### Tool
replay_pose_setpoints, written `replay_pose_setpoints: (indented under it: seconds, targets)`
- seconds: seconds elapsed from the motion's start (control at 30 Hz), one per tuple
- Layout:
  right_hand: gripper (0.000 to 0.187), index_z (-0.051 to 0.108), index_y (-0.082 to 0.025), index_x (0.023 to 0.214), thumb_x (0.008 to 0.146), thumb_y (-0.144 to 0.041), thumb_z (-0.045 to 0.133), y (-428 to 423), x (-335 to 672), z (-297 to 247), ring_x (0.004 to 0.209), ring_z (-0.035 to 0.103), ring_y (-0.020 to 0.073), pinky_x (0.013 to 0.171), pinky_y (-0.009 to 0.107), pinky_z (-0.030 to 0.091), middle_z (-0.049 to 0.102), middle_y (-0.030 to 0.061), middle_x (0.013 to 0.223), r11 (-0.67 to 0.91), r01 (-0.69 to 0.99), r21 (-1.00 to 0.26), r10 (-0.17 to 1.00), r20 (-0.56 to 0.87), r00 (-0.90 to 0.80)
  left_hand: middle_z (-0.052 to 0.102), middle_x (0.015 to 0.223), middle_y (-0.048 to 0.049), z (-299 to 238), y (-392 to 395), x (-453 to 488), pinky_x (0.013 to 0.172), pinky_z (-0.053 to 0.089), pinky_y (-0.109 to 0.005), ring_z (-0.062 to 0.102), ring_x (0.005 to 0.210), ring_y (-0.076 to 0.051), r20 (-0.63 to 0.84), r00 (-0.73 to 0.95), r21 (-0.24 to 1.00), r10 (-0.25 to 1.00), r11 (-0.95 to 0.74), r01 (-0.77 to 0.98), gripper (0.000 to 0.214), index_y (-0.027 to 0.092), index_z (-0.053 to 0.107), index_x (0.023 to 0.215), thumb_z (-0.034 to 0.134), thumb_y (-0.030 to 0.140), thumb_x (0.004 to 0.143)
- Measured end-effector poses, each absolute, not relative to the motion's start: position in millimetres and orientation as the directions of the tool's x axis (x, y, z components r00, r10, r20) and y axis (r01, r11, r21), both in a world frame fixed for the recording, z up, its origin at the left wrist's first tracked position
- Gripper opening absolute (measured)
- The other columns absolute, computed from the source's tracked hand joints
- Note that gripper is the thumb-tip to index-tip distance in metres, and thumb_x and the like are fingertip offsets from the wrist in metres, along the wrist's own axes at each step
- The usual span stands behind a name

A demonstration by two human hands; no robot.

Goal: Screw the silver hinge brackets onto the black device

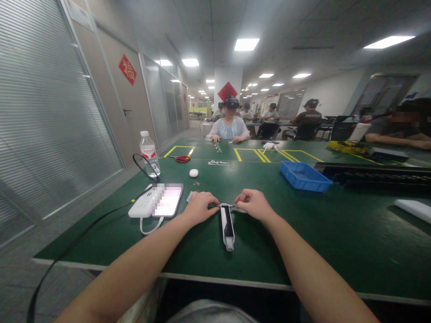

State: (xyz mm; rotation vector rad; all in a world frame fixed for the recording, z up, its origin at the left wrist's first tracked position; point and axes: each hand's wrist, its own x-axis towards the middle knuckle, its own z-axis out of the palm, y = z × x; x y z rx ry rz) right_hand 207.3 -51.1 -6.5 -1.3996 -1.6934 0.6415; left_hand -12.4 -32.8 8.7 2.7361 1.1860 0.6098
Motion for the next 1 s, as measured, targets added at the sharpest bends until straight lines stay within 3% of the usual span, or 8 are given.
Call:
replay_pose_setpoints:
  seconds: [0.43,1.0]
  targets:
    - [0.003,0.059,-0.016,0.059,0.058,-0.018,0.059,-56,206,-1,0.053,0.056,0.0113,0.049,0.020,0.040,0.063,0.0007,0.057,0.201,0.619,-0.760,0.971,0.240,-0.021,0.066,0.089,-0.0011,10,-33,-13,0.078,0.034,-0.031,0.057,0.088,-0.019,0.326,0.621,0.267,0.713,-0.699,0.663,0.014,0.023,0.069,0.088,0.061,0.029,0.078]
    - [0.019,0.068,-0.016,0.079,0.062,-0.012,0.061,-44,213,-14,0.057,0.063,0.0127,0.057,0.022,0.050,0.069,0.0021,0.066,0.162,0.608,-0.778,0.979,0.206,0.003,0.067,0.088,-0.0017,10,-33,-11,0.078,0.033,-0.030,0.058,0.088,-0.019,0.327,0.613,0.272,0.719,-0.693,0.668,0.014,0.022,0.069,0.087,0.061,0.030,0.078]
